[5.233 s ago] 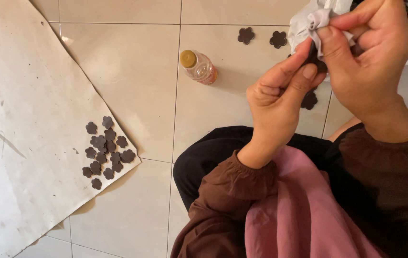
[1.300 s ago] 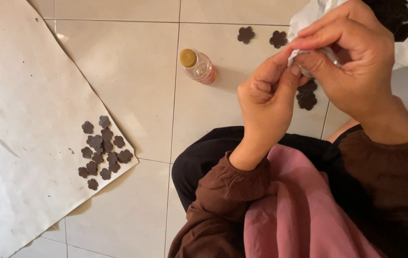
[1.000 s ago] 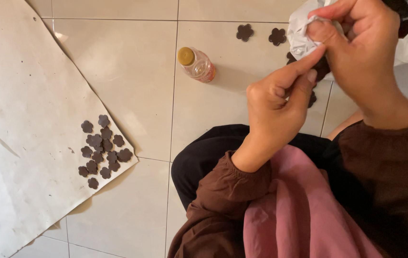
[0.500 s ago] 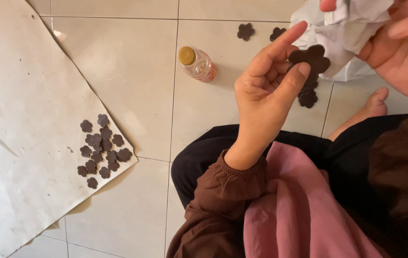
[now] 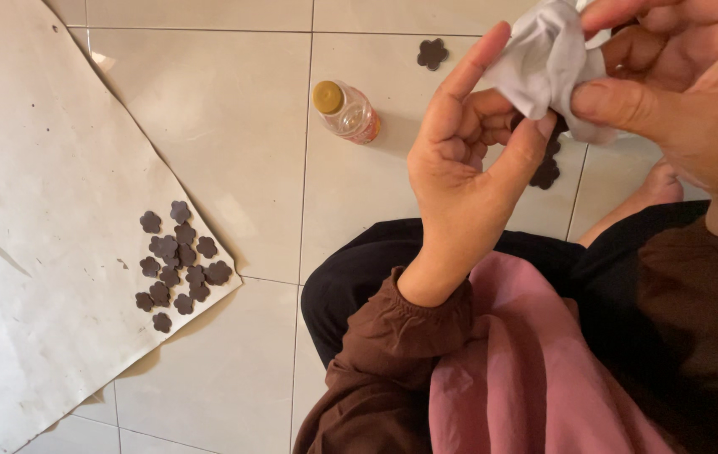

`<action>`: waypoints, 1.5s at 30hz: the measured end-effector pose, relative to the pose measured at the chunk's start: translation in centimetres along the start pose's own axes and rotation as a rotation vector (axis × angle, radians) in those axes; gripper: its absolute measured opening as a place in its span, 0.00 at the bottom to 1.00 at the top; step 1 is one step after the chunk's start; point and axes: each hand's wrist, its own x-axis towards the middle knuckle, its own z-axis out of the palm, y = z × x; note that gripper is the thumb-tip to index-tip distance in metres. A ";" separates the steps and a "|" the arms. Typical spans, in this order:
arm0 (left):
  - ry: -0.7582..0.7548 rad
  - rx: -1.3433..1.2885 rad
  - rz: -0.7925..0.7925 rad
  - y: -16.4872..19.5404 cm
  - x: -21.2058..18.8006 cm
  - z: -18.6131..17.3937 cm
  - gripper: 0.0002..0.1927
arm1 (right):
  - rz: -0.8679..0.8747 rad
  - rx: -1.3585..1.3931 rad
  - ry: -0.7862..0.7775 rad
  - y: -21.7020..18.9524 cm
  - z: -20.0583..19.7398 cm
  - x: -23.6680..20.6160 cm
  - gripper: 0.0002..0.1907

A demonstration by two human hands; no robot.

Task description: The person sits on a tiled floor and wipes small dark flower-shaped pieces with a white cloth. They pick up each piece, rub it with the cloth, and place it on a white sheet. A plastic bottle and a bag of pieces are nearby.

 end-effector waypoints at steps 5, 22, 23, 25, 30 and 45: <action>0.039 0.171 0.056 0.4 -0.2 0.3 0.32 | -0.014 -0.117 -0.056 -1.4 0.8 0.3 0.13; 0.010 0.311 0.083 1.1 0.3 1.0 0.36 | 0.155 0.330 0.078 0.5 1.7 0.1 0.06; 0.013 0.309 0.085 1.1 0.3 0.9 0.37 | 0.138 0.254 0.052 0.0 1.6 0.3 0.04; 0.007 0.334 0.114 1.0 0.4 0.7 0.35 | 0.101 0.105 0.001 -0.5 1.6 0.3 0.08; 0.041 0.432 0.183 0.6 0.0 0.7 0.32 | -0.013 0.021 0.082 0.4 2.7 0.0 0.08; -0.001 0.491 0.239 1.1 0.2 1.6 0.30 | 0.018 0.416 0.237 5.7 2.2 -1.3 0.24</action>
